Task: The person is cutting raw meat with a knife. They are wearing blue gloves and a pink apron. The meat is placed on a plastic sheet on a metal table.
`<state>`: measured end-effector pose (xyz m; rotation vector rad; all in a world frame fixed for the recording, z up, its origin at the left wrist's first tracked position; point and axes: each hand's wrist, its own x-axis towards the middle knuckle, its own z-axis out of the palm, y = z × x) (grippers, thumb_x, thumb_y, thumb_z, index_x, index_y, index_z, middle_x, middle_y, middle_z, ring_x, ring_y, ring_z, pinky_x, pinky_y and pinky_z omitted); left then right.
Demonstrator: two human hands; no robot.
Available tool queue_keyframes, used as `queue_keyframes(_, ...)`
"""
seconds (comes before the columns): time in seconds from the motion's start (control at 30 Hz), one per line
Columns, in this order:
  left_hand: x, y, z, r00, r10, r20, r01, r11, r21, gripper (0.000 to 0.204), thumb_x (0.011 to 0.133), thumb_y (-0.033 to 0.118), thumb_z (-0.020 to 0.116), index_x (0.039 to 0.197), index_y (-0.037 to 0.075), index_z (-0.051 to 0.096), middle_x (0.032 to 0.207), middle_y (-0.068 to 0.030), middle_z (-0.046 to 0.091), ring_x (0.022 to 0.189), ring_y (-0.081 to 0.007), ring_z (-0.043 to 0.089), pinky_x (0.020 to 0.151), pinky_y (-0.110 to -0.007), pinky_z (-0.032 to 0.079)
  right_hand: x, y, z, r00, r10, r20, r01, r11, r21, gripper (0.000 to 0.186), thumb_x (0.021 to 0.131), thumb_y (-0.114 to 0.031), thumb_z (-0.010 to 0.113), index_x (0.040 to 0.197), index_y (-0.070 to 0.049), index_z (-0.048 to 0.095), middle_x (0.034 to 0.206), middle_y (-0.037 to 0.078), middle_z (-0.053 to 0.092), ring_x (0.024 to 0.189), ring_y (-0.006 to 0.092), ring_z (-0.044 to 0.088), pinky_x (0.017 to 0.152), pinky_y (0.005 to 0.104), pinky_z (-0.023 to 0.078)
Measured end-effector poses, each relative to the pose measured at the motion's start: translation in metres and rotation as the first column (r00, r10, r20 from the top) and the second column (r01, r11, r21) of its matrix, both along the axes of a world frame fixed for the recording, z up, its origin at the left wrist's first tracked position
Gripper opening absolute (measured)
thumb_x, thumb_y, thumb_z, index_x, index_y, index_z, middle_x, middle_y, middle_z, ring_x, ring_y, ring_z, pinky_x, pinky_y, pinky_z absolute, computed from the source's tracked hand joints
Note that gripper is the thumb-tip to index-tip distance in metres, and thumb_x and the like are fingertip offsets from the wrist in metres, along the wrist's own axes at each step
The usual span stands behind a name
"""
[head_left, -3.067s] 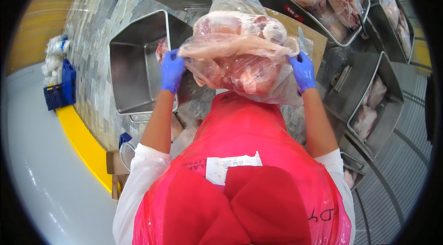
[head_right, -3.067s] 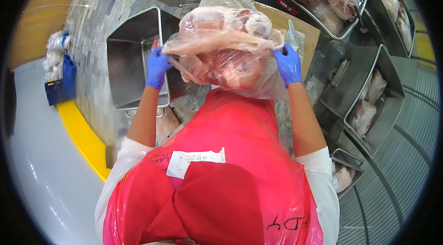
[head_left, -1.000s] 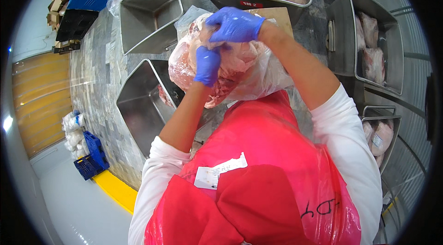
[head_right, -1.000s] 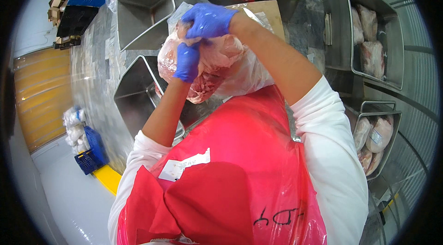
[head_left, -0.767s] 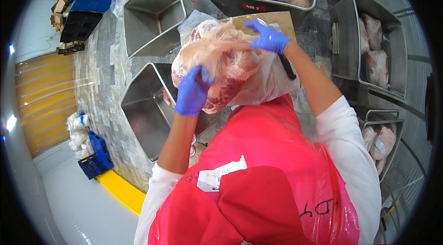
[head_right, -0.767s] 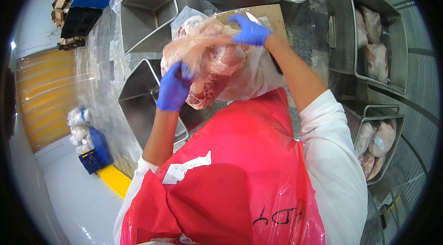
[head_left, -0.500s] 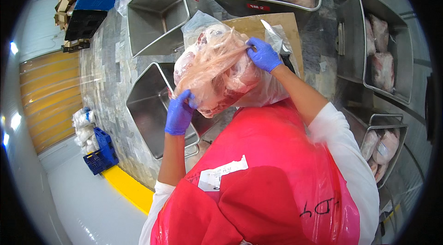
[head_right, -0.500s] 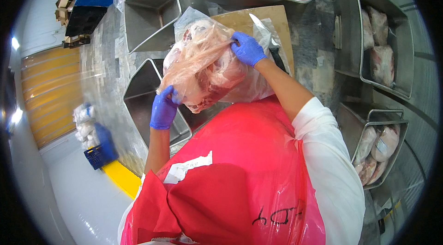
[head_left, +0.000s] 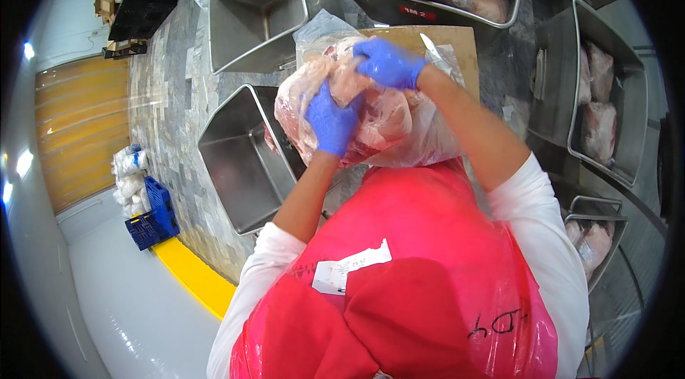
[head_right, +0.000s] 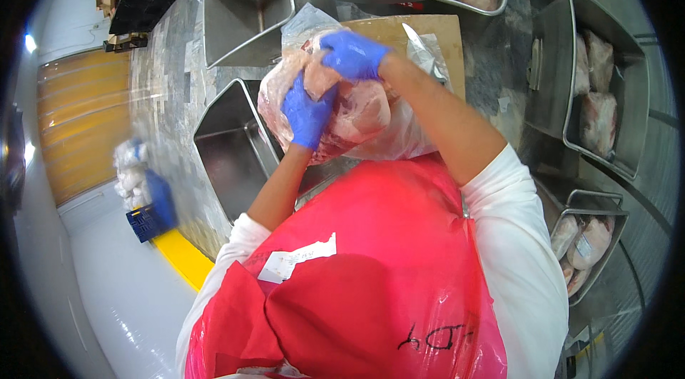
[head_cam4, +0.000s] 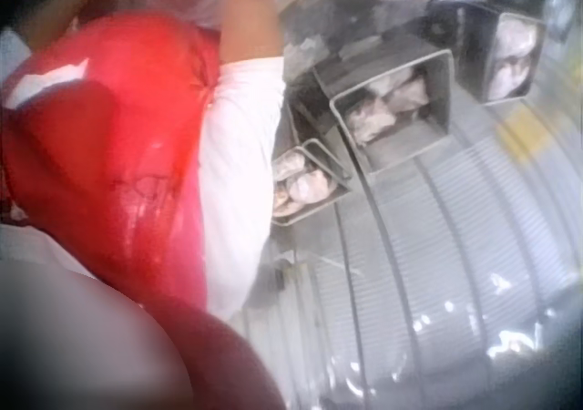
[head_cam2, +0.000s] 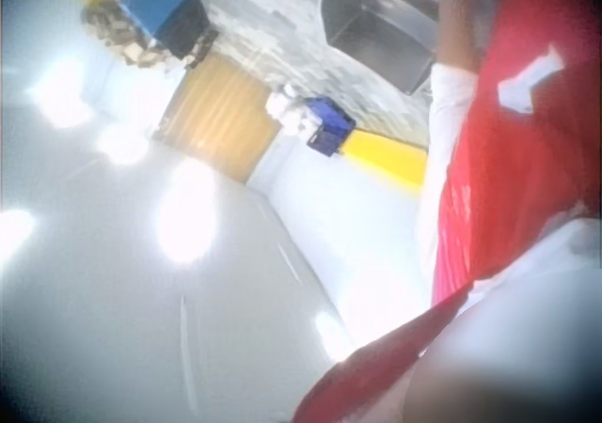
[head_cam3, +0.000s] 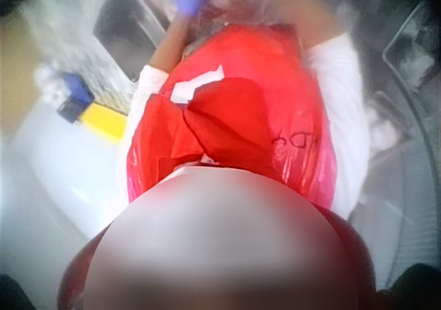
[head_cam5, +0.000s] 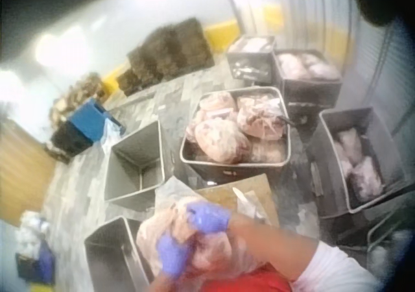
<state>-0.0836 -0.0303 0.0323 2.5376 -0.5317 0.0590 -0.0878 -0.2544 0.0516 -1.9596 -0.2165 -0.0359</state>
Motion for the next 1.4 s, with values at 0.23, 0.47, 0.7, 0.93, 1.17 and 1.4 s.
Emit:
queue_keyframes(0.23, 0.02, 0.009, -0.013, 1.0, -0.022, 0.016, 0.025, 0.984, -0.178, 0.028, 0.086, 0.01, 0.071, 0.113, 0.0, 0.072, 0.108, -0.0203, 0.073, 0.098, -0.0331, 0.069, 0.087, -0.043, 0.053, 0.02, -0.037, 0.058, 0.999, -0.014, -0.051, -0.003, 0.952, -0.307, 0.033, 0.084, -0.032, 0.069, 0.1, -0.003, 0.066, 0.097, 0.024, 0.069, 0.09, 0.0406, 0.067, 0.08, 0.0444, 0.053)
queue_keyframes(0.47, 0.021, 0.023, 0.0, 0.873, -0.167, -0.458, -0.17, 0.776, -0.607, 0.022, 0.1, 0.008, 0.059, 0.116, -0.003, 0.071, 0.112, -0.0087, 0.073, 0.099, -0.0156, 0.064, 0.087, -0.031, 0.052, -0.009, -0.062, -0.068, 0.972, -0.03, -0.234, -0.065, 0.919, -0.388, 0.047, 0.075, -0.033, 0.077, 0.115, -0.009, 0.068, 0.115, 0.019, 0.071, 0.103, 0.0415, 0.067, 0.09, 0.0463, 0.055)
queue_keyframes(0.7, 0.031, 0.036, -0.006, 0.799, -0.236, -0.554, -0.262, 0.693, -0.672, 0.032, 0.102, 0.014, 0.054, 0.125, -0.003, 0.067, 0.122, -0.0105, 0.07, 0.111, -0.0195, 0.064, 0.099, -0.034, 0.05, -0.018, -0.007, -0.136, 0.961, -0.199, -0.193, 0.061, 0.831, -0.553, 0.038, 0.086, -0.028, 0.068, 0.121, -0.012, 0.069, 0.121, 0.024, 0.07, 0.112, 0.0423, 0.067, 0.095, 0.051, 0.054)
queue_keyframes(0.93, 0.052, 0.041, -0.016, 0.64, -0.261, -0.722, -0.563, 0.479, -0.673, 0.035, 0.1, 0.015, 0.055, 0.126, -0.004, 0.067, 0.121, -0.0112, 0.07, 0.11, -0.0213, 0.066, 0.1, -0.034, 0.05, -0.022, -0.005, -0.129, 0.872, -0.332, -0.359, 0.178, 0.899, -0.4, 0.028, 0.088, -0.028, 0.064, 0.105, -0.007, 0.071, 0.11, 0.027, 0.071, 0.105, 0.0444, 0.069, 0.091, 0.0515, 0.055)
queue_keyframes(1.17, 0.055, 0.038, -0.014, 0.596, -0.276, -0.754, -0.583, 0.498, -0.642, 0.038, 0.102, 0.018, 0.052, 0.133, -0.001, 0.063, 0.128, -0.0131, 0.068, 0.117, -0.0243, 0.066, 0.102, -0.036, 0.053, -0.039, -0.05, -0.057, 0.885, -0.465, -0.009, 0.457, 0.874, -0.167, 0.027, 0.082, -0.024, 0.063, 0.096, -0.002, 0.072, 0.104, 0.027, 0.07, 0.099, 0.0463, 0.067, 0.088, 0.0503, 0.054)
queue_keyframes(1.4, 0.054, 0.026, -0.015, 0.655, -0.278, -0.703, -0.404, 0.657, -0.636, 0.037, 0.1, 0.015, 0.063, 0.135, 0.0, 0.063, 0.127, -0.0087, 0.069, 0.115, -0.0197, 0.065, 0.1, -0.032, 0.05, 0.0, -0.051, 0.07, 0.965, -0.245, 0.094, 0.262, 0.925, -0.277, 0.028, 0.077, -0.024, 0.067, 0.093, -0.003, 0.073, 0.095, 0.024, 0.071, 0.09, 0.0426, 0.068, 0.083, 0.0462, 0.055)
